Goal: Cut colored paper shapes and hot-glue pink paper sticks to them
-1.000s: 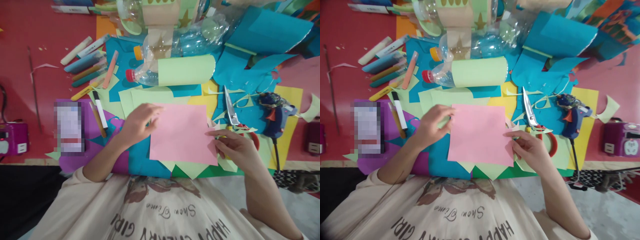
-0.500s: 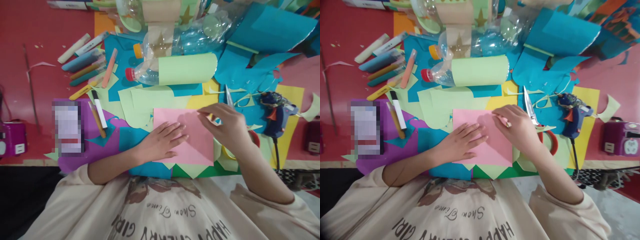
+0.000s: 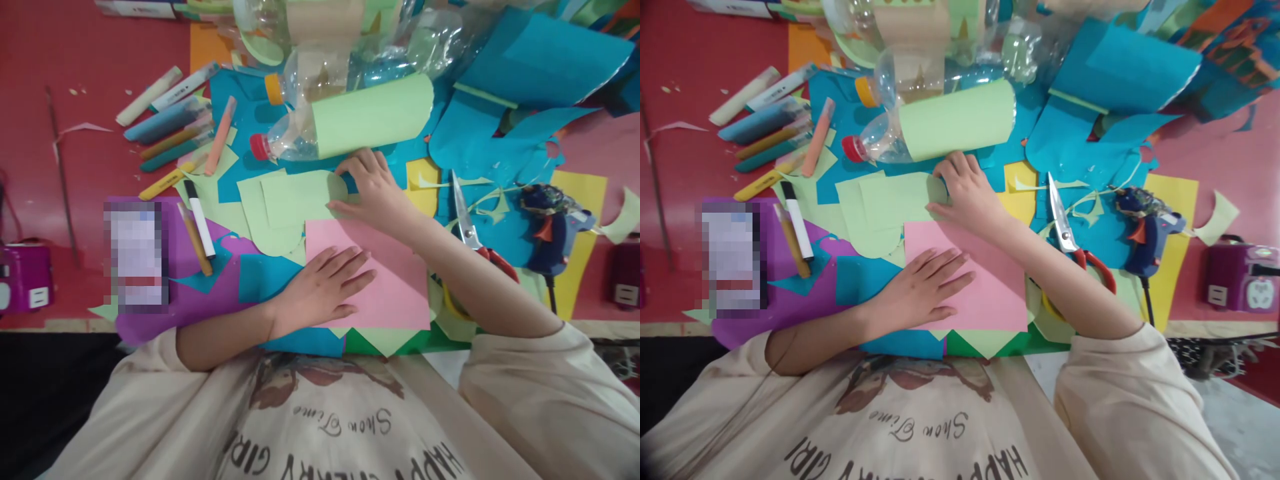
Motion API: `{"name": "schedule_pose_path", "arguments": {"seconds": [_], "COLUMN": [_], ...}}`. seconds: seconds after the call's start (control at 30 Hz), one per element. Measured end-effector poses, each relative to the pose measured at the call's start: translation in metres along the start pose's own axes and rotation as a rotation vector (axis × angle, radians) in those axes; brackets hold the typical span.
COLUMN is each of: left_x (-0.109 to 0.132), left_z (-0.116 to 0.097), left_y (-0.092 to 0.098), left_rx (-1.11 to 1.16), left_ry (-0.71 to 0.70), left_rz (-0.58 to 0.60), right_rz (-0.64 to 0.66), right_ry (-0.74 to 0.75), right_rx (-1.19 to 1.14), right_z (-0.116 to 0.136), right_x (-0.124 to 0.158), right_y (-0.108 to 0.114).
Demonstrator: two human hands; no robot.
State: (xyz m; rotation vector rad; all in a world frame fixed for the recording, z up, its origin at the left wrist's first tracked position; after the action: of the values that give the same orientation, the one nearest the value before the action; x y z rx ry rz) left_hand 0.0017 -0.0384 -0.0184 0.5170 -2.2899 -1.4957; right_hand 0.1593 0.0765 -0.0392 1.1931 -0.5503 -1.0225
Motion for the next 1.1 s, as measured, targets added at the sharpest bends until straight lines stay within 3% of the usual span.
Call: {"name": "schedule_pose_path", "arguments": {"seconds": [0.2, 0.3, 0.47, 0.57, 0.63, 0.7, 0.77, 0.9, 1.1], "left_x": [0.000, 0.001, 0.001, -0.001, -0.002, -0.002, -0.001, 0.000, -0.001], "left_z": [0.000, 0.000, 0.000, -0.001, -0.002, -0.003, -0.003, 0.000, 0.006], "left_y": [0.000, 0.000, 0.001, 0.002, 0.002, 0.002, 0.002, 0.002, 0.002], "left_rx": [-0.003, -0.004, -0.011, -0.006, -0.008, -0.026, -0.050, -0.060, 0.010], "left_ry": [0.001, -0.005, -0.011, -0.025, -0.038, -0.051, -0.089, -0.089, 0.074], "left_rz": [0.002, -0.013, -0.009, -0.023, -0.065, -0.123, -0.186, -0.253, -0.119], "right_rz": [0.038, -0.006, -0.255, -0.215, -0.049, 0.085, 0.126, 0.054, -0.112], "right_ry": [-0.094, -0.160, -0.422, -0.540, -0.500, -0.340, -0.161, 0.031, 0.053], "right_rx": [-0.157, -0.311, -0.609, -0.668, -0.591, -0.470, -0.338, -0.132, 0.000], "right_z": [0.005, 0.005, -0.008, -0.011, -0.008, -0.003, 0.001, 0.010, 0.021], "right_x": [-0.003, 0.001, 0.015, 0.022, 0.024, 0.023, 0.021, 0.015, 0.022], "right_y": [0.010, 0.031, 0.078, 0.092, 0.090, 0.081, 0.070, 0.050, 0.045]}}
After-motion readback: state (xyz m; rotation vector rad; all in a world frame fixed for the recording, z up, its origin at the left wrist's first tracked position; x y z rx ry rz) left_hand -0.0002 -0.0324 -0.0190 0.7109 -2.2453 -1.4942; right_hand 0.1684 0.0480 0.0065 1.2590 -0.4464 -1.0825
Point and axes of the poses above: each hand's wrist, its own x-axis away from the middle knuckle, its own y-axis out of the back of the hand, z = x × y, the point moved 1 cm from there along -x, towards the middle knuckle, and after that the axes turned 8 degrees about x, right-handed, at the moved point
